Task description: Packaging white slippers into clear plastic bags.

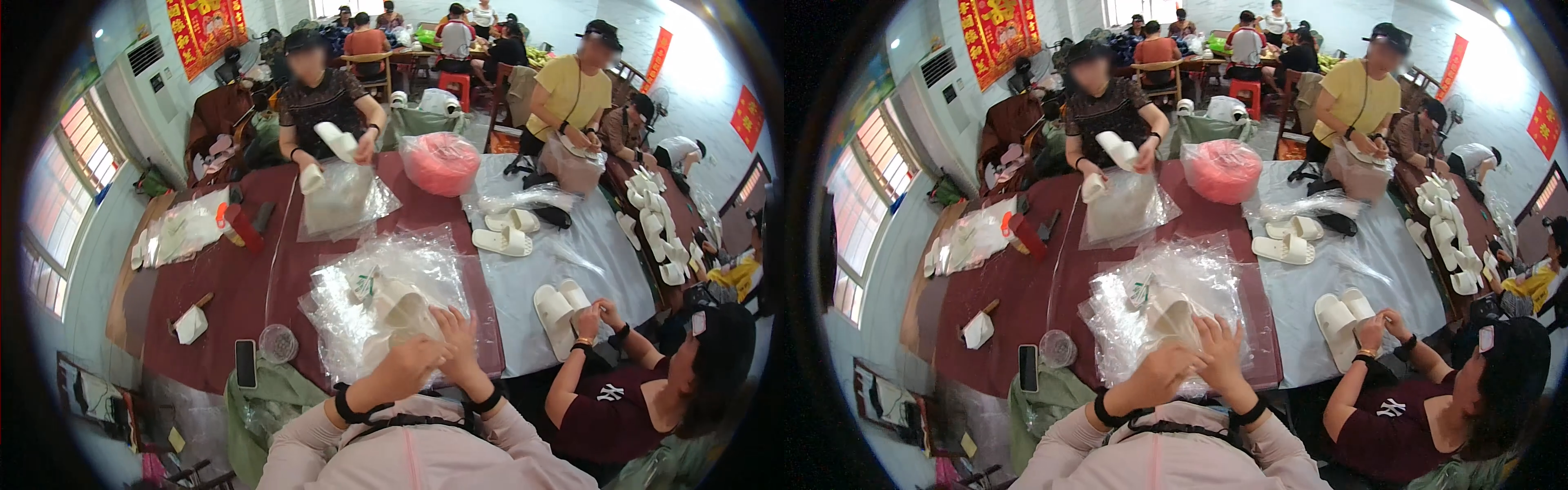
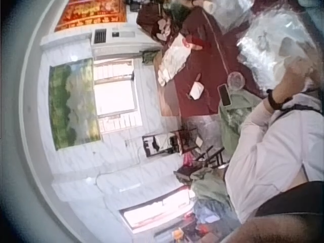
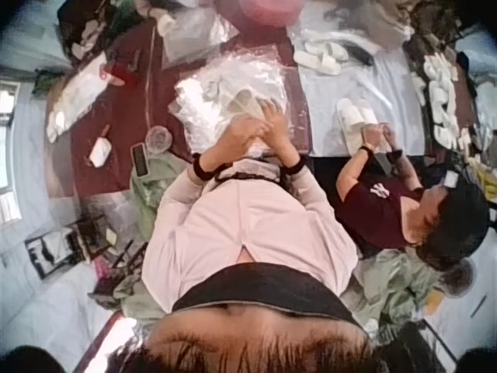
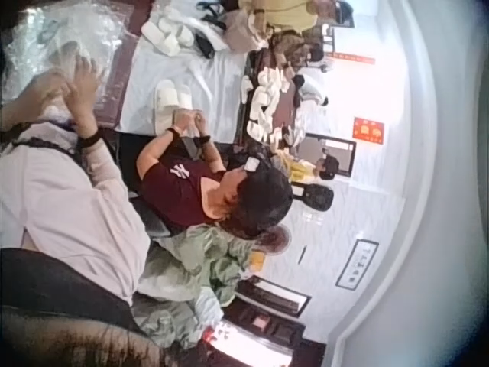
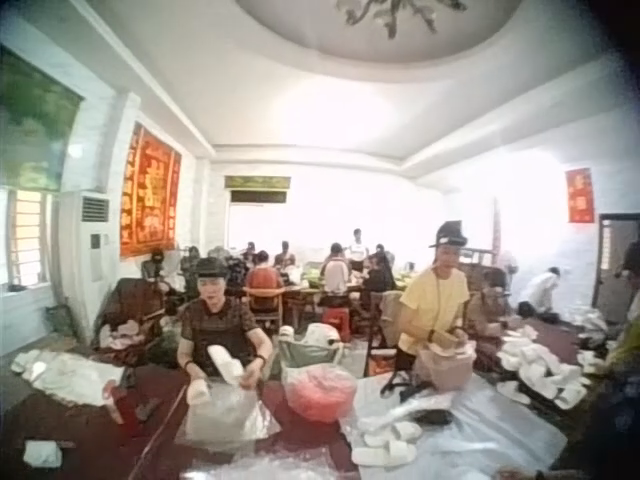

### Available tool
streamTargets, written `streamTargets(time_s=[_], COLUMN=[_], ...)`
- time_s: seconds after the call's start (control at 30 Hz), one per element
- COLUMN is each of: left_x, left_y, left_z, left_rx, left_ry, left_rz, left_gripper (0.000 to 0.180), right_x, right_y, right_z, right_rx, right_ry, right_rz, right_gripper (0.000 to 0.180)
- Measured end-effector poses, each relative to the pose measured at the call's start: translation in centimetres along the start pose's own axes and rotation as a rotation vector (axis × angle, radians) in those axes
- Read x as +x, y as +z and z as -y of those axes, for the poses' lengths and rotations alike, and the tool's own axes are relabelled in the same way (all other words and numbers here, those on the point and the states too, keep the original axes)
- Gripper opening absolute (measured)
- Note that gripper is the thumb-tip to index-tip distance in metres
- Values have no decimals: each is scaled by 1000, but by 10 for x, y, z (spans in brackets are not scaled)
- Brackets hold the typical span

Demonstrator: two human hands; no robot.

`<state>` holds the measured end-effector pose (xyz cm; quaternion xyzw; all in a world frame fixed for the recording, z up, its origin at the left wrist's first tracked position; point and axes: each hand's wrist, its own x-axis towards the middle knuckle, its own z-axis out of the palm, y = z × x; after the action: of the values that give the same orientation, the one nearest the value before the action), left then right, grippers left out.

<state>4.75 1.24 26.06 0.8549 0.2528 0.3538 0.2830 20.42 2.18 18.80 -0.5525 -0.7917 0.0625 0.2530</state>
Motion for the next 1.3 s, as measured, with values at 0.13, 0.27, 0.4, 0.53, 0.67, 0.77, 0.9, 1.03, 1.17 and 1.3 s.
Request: streamTargets(time_s=[0.13,0.27,0.4,0.53,0.67,0.77,0.9,1.03,1.17,1.3], left_x=[-18,-41,-135,-260,-377,-410,-442,-457,-467,-506], left_y=[13,10,15,29,68,70,84,82,48,38], left_z=[-8,-7,28,44,25,8,0,-21,-53,-67], left_rx=[-183,-14,278,423,592,486,363,762,1205,681], left_ry=[-87,-210,-772,-1259,-1363,-1503,-1440,-1341,-1510,-2117], left_rz=[19,-130,114,469,302,353,-66,-150,-202,-473], left_gripper=[27,52,48,55,85,103,97,77,53,35], right_x=[-14,-24,-31,-30,-33,-31,-31,-48,-49,-71], right_y=[-8,-6,-8,-13,-11,-10,22,54,69,95], right_z=[-18,-33,-31,-11,15,60,91,161,218,272], right_rx=[176,114,11,159,315,332,433,1047,617,578], right_ry=[-35,24,43,-35,-97,-170,-295,-232,-668,-969], right_rz=[-133,-186,-282,-312,-343,-274,10,104,178,287], right_gripper=[28,27,24,24,25,26,19,20,28,30])
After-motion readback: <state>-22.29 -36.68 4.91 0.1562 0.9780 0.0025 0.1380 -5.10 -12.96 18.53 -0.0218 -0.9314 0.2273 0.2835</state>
